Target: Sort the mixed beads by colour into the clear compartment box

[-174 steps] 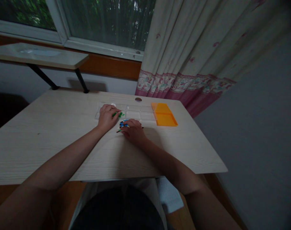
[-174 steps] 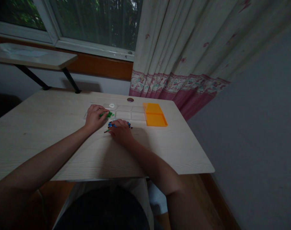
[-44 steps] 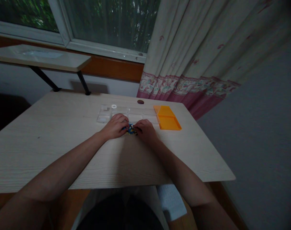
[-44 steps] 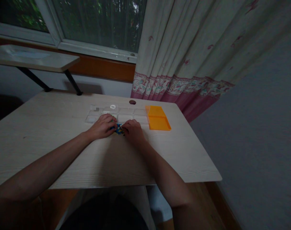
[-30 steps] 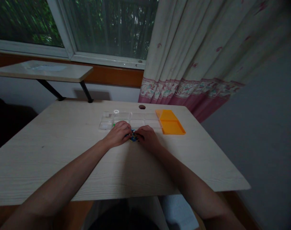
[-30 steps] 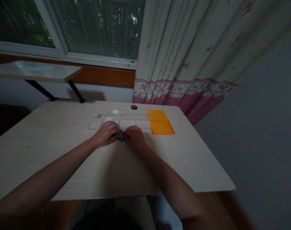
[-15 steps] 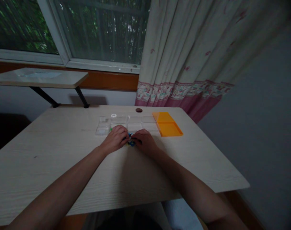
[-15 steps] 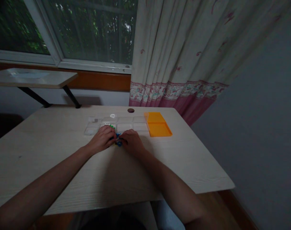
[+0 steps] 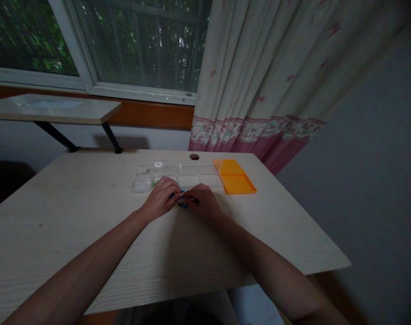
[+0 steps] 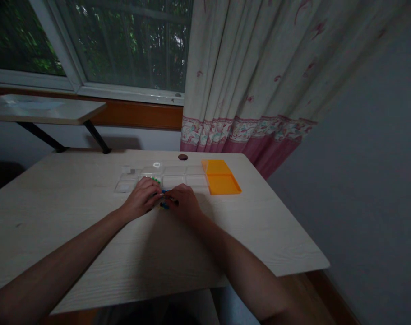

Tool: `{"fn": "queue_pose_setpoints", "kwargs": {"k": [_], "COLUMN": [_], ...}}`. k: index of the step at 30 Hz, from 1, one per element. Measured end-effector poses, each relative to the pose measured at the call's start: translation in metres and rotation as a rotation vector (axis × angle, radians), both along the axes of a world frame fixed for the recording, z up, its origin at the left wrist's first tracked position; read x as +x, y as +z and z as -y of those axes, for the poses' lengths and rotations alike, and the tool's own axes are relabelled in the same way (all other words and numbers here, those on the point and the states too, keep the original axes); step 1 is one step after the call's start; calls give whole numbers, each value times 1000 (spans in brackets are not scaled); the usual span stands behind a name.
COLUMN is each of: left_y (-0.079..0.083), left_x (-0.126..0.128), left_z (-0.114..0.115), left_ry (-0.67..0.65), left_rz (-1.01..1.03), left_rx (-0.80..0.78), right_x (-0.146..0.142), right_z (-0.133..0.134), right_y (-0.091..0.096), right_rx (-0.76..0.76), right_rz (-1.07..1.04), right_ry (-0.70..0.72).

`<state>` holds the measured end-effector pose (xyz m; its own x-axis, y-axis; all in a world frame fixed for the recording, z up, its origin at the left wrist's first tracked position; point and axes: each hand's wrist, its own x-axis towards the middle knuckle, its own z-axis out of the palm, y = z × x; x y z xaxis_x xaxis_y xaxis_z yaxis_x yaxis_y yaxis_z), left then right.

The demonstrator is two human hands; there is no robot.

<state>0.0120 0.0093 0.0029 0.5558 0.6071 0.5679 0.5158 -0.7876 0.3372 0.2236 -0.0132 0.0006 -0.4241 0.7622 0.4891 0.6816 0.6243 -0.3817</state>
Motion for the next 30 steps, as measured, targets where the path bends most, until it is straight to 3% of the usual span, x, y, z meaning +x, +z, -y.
{"fn": "queue_pose_setpoints", "kwargs": {"k": [12,25,30], "left_y": [7,-2,1], "left_x": [2,1,-1], "left_z": [8,8,11], "left_ry": [-37,-62,5], "left_rz": [74,137,125], "left_rx": [-87,-136,-117], "right_x": [-6,4,10], "right_z": [8,4,1], "right_y": [5,-9,-8], "right_rx": [-99,180,222], "right_rz": [-60,-24,-62], "right_ry": [-43,-37,-31]}}
